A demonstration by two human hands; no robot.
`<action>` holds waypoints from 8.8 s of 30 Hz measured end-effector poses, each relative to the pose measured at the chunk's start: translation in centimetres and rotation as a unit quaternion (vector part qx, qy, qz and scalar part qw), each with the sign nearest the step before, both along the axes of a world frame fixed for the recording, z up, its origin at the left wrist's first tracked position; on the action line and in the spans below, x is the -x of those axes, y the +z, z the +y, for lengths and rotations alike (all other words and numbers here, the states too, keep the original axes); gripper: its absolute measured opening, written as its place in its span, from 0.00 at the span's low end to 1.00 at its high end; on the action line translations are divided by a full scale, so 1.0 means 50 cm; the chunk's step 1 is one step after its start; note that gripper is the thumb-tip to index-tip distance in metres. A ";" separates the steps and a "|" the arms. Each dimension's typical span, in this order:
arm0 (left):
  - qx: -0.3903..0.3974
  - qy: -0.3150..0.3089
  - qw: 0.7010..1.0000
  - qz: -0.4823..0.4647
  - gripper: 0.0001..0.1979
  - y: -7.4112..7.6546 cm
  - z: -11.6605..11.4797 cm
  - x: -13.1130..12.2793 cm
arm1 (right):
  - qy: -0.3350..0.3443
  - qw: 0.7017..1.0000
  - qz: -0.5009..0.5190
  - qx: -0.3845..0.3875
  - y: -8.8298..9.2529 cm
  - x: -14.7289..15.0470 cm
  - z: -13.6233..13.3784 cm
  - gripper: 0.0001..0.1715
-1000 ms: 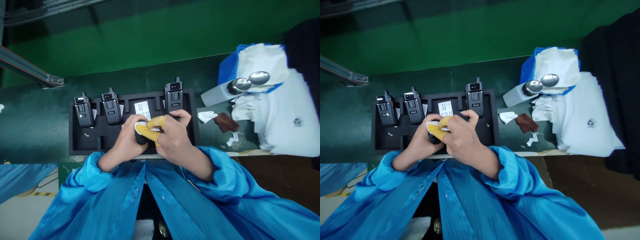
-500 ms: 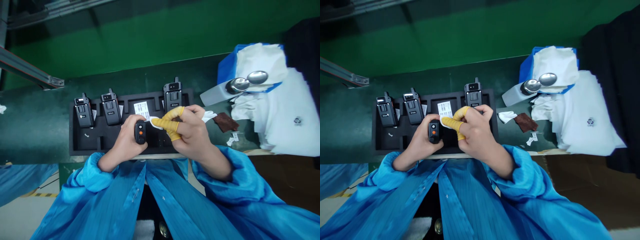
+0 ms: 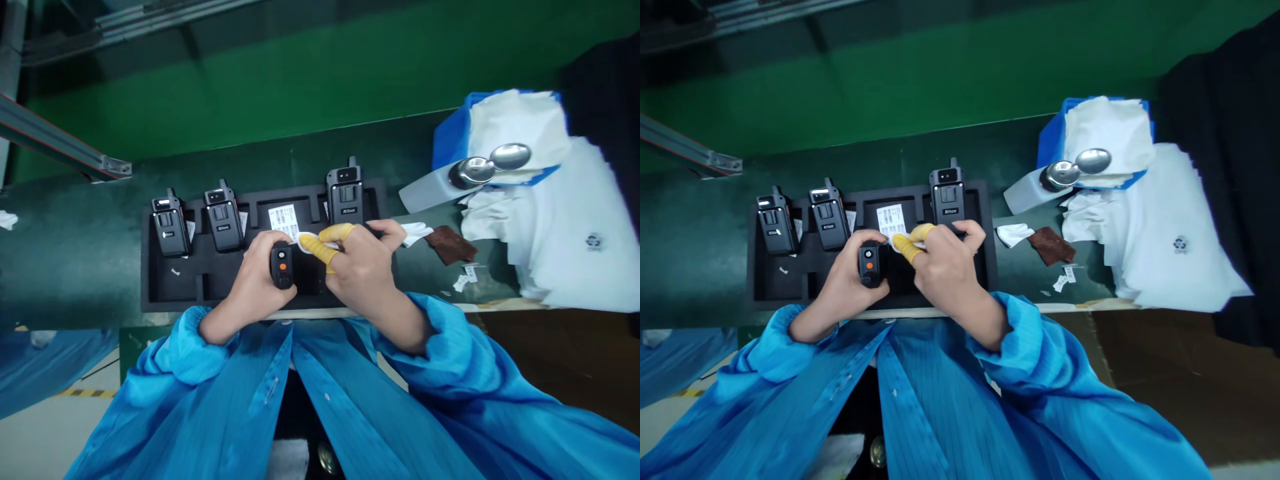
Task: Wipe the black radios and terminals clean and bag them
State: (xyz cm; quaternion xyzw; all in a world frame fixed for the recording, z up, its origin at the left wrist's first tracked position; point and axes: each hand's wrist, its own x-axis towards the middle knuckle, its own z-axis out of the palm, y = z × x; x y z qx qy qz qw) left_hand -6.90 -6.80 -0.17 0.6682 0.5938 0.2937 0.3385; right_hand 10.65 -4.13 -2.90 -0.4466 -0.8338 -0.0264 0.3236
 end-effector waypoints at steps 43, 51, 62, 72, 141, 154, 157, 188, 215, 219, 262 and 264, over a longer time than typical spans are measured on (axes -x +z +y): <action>-0.038 0.016 0.965 0.260 0.40 -0.050 0.201 -0.199 | -0.271 0.962 0.018 0.016 -0.012 -0.271 0.143 0.12; -0.036 -0.032 0.999 0.015 0.45 -0.033 0.130 -0.135 | -0.225 0.972 0.066 0.000 0.019 -0.237 0.098 0.18; -0.004 -0.035 0.997 -0.067 0.31 -0.025 0.015 -0.070 | 0.013 0.994 0.081 0.069 0.053 -0.086 -0.005 0.32; -0.033 -0.055 0.996 -0.055 0.28 -0.013 0.019 -0.079 | 0.047 0.999 0.002 0.003 0.045 -0.065 -0.010 0.25; -0.025 -0.022 0.998 -0.057 0.28 -0.010 0.015 -0.073 | 0.068 0.994 0.082 -0.014 0.026 -0.044 -0.012 0.23; -0.020 -0.030 0.998 -0.049 0.27 -0.010 0.007 -0.074 | 0.009 0.994 0.095 0.044 0.026 -0.095 0.006 0.29; -0.021 -0.027 0.998 -0.051 0.27 -0.012 0.005 -0.075 | 0.029 0.996 0.082 0.004 0.036 -0.069 -0.004 0.24; -0.061 0.026 0.975 0.213 0.36 -0.047 0.173 -0.143 | -0.276 0.960 -0.003 -0.048 -0.010 -0.275 0.133 0.17; -0.208 -0.140 0.938 0.239 0.37 -0.140 -0.032 -0.093 | -0.092 0.981 -0.152 -0.081 -0.058 -0.044 0.143 0.21; -0.213 -0.144 0.935 0.243 0.37 -0.140 -0.031 -0.092 | -0.063 0.982 -0.155 -0.092 -0.057 -0.028 0.146 0.20; -0.187 -0.150 0.940 0.244 0.35 -0.132 -0.031 -0.096 | -0.082 0.988 -0.128 0.033 -0.081 -0.107 0.156 0.20; -0.190 -0.153 0.937 0.250 0.34 -0.131 -0.031 -0.096 | -0.116 0.987 -0.111 0.031 -0.085 -0.122 0.161 0.20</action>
